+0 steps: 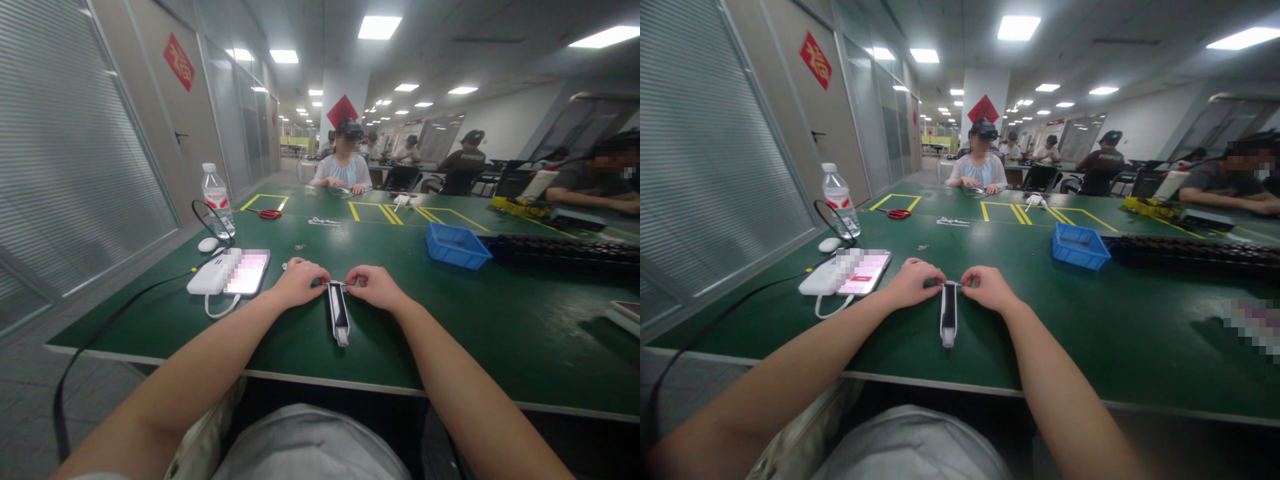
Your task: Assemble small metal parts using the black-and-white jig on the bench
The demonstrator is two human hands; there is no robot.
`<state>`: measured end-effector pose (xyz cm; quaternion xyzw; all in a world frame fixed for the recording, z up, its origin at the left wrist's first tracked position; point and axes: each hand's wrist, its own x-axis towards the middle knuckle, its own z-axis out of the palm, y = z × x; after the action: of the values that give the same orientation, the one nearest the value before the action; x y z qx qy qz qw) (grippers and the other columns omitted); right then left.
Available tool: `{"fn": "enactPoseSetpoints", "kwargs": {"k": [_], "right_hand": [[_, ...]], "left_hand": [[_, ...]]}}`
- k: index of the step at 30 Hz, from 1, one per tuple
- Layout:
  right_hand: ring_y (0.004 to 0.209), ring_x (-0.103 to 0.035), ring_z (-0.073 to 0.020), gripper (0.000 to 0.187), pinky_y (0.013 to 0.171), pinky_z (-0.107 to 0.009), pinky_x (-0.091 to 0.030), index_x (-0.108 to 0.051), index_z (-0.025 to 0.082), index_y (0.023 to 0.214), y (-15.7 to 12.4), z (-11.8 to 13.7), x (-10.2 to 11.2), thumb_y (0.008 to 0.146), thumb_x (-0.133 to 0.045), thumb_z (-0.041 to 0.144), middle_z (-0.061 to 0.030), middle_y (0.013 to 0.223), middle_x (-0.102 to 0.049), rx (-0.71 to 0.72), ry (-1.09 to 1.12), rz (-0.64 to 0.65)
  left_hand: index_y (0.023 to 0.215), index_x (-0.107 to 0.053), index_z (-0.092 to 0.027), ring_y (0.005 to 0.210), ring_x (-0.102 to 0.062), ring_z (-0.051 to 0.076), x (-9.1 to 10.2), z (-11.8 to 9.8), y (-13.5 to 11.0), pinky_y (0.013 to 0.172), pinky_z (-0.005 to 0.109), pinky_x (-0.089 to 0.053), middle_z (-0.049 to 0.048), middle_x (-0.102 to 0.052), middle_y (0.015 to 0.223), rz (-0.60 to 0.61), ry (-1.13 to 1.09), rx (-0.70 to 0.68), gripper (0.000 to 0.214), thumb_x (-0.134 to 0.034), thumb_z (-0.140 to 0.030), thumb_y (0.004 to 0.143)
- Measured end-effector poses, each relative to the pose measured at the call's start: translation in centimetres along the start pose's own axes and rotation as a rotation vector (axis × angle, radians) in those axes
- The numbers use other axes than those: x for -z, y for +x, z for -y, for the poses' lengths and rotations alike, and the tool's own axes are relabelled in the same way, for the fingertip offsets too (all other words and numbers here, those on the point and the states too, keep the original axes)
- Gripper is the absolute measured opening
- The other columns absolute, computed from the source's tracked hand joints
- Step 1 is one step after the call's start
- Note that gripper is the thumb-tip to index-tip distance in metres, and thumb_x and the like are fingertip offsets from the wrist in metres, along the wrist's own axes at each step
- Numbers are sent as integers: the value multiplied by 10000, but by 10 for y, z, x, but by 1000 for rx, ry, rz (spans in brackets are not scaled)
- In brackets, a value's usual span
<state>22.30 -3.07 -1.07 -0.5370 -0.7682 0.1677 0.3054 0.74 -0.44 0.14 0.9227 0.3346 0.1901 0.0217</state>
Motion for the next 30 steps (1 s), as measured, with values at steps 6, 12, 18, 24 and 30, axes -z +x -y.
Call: {"fn": "enactPoseSetpoints", "kwargs": {"k": [6,12,18,24,30], "right_hand": [[524,-469,-76,162,530,-204,-384,-673,163,792,0,1,-1,661,-590,209,6,667,-629,-5,22,27],[510,-489,-75,165,532,-201,-399,-686,161,788,0,2,0,659,-588,191,5,645,-639,-23,29,30],[527,-515,-80,171,541,-201,-413,-685,150,802,0,3,-1,658,-597,183,-4,666,-646,-61,75,46],[519,-477,-85,150,532,-209,-388,-694,169,790,0,2,-2,672,-623,229,17,604,-589,-29,-13,9],[538,-452,-86,183,559,-222,-382,-699,188,842,0,5,-3,675,-626,207,4,683,-613,72,-72,-47]], "left_hand": [[914,-623,-233,923,-576,175,1,-1,0,886,372,-250,-12,-676,929,9,-1,5,154,-526,-266,799],[908,-623,-233,918,-577,170,0,0,-1,891,368,-248,-15,-676,920,10,3,10,154,-529,-256,788],[912,-621,-236,927,-576,171,0,1,-1,891,368,-246,-19,-674,914,8,-4,2,155,-529,-254,788],[918,-619,-235,921,-576,167,1,0,0,890,364,-248,-17,-673,923,15,-2,5,160,-530,-254,787],[931,-616,-239,926,-574,178,-1,2,0,890,364,-255,-11,-672,922,11,-12,5,167,-522,-260,794]]}}
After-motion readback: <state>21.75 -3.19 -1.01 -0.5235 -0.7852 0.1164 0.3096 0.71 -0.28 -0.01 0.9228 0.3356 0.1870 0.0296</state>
